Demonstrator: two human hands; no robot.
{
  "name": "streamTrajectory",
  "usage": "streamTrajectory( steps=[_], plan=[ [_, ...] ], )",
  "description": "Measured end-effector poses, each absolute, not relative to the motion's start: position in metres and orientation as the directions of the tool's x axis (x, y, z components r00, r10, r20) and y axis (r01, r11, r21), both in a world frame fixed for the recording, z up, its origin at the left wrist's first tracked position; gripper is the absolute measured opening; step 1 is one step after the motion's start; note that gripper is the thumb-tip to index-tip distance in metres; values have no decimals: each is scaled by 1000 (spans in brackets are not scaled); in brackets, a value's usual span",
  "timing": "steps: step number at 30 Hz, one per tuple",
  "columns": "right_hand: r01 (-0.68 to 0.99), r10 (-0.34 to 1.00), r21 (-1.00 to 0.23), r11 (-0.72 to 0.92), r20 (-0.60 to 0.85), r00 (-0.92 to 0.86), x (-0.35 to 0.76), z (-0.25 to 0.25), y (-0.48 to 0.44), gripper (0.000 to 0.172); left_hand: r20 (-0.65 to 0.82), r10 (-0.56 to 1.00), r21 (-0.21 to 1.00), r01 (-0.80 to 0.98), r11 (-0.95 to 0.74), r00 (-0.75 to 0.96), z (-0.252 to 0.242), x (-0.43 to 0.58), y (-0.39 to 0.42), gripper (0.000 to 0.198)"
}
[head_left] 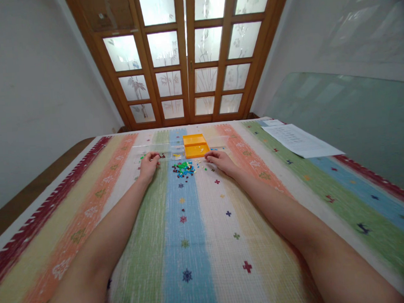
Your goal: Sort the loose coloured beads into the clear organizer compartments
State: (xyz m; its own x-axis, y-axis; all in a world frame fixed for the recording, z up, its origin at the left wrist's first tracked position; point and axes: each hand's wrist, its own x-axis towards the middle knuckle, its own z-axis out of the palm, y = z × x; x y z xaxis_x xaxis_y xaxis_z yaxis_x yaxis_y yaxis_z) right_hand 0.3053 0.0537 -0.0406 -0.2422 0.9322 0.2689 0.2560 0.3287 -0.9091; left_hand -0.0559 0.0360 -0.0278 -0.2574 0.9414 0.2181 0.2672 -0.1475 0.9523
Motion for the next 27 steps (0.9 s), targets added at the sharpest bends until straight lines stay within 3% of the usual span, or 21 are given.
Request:
streamTrajectory(
  steps=[4, 7, 11, 14, 17, 27],
  plan=[
    [257, 929, -905, 339, 279, -245, 306, -43, 55, 23, 194, 949, 967, 209, -143, -249, -30, -58, 37, 41],
    [273, 925, -894, 354, 290, -246, 306, -45, 56, 23, 264, 941, 915, 364, -175, -210, -30, -57, 35, 36],
    [301, 922, -881, 365, 299, -246, 306, -47, 59, 22, 428, 903, 647, 681, -343, 49, -20, -42, 21, 24],
    [309, 920, -875, 372, 305, -245, 306, -48, 60, 22, 438, 825, 403, 742, -536, 358, -12, -22, 5, 28],
    [316, 918, -870, 379, 310, -246, 305, -47, 59, 21, 384, 790, 283, 754, -594, 478, -12, -4, -4, 34],
    [334, 912, -857, 393, 318, -258, 302, -41, 55, 22, 338, 780, 177, 779, -601, 526, -20, 0, -2, 38]
  ],
)
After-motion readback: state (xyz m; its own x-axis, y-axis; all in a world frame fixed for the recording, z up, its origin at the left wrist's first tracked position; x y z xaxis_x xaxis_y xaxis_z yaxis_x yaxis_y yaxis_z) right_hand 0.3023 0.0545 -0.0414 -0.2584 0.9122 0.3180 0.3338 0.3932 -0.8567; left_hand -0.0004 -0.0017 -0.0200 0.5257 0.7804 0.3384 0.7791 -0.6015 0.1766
